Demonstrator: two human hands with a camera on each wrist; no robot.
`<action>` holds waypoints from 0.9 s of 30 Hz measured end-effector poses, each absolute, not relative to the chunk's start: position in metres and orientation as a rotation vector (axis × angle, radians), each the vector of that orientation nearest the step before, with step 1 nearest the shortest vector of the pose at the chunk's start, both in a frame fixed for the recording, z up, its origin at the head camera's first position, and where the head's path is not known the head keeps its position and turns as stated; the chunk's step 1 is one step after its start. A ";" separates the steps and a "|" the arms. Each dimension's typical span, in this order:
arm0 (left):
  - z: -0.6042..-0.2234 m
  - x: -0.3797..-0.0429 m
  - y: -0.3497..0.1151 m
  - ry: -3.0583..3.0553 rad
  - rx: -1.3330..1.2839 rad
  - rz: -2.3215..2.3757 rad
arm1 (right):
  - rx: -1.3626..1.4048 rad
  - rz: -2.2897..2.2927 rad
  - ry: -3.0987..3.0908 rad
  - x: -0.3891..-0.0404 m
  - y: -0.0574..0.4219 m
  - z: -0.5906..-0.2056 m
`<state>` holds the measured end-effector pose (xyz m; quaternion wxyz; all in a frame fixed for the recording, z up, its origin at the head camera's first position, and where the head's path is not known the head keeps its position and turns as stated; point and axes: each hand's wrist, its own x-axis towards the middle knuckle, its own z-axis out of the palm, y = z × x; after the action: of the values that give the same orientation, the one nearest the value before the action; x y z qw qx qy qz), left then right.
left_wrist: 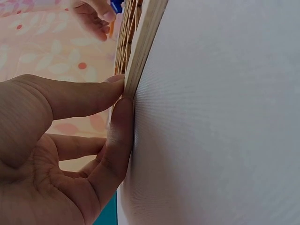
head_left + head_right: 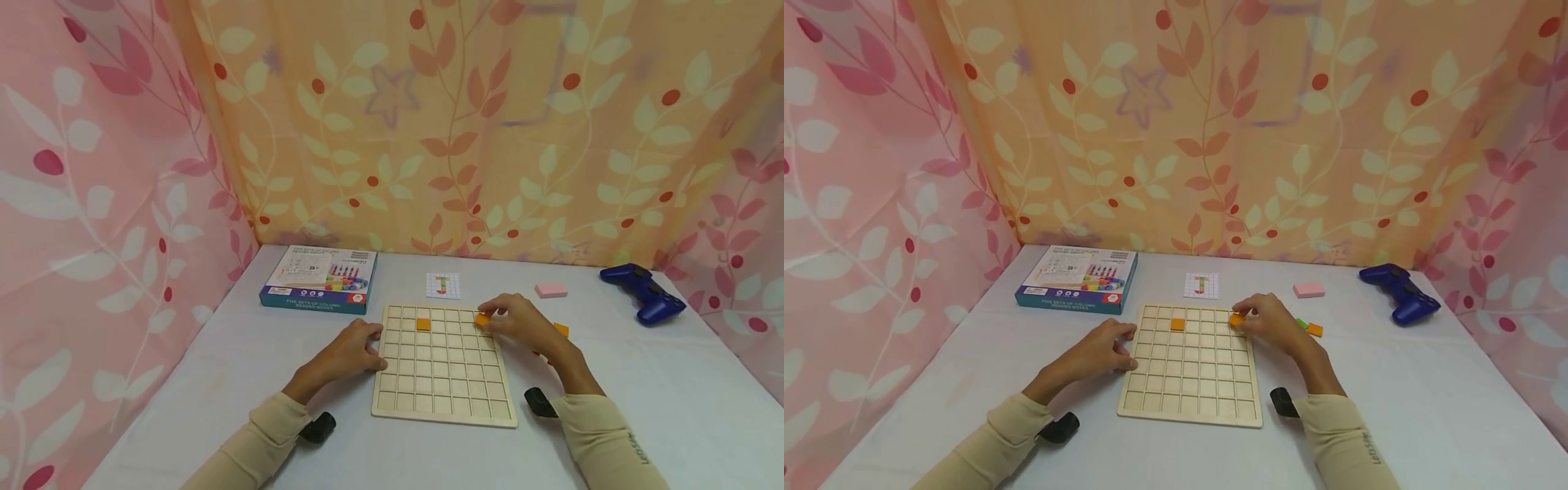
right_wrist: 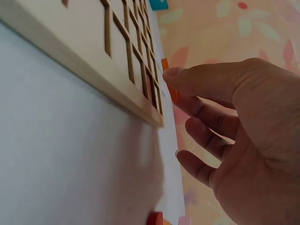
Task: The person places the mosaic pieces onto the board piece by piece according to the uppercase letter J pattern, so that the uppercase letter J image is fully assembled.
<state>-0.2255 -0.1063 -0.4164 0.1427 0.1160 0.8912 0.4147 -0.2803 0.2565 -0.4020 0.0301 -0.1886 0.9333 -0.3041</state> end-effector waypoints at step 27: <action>-0.415 -0.225 -0.107 2.569 0.370 1.218 | -0.804 -0.996 2.796 -0.277 0.221 -0.412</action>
<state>-0.2245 -0.1070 -0.4153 0.1370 0.1280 0.8876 0.4208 -0.2766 0.2214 -0.4115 0.0333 -0.2615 0.9087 -0.3237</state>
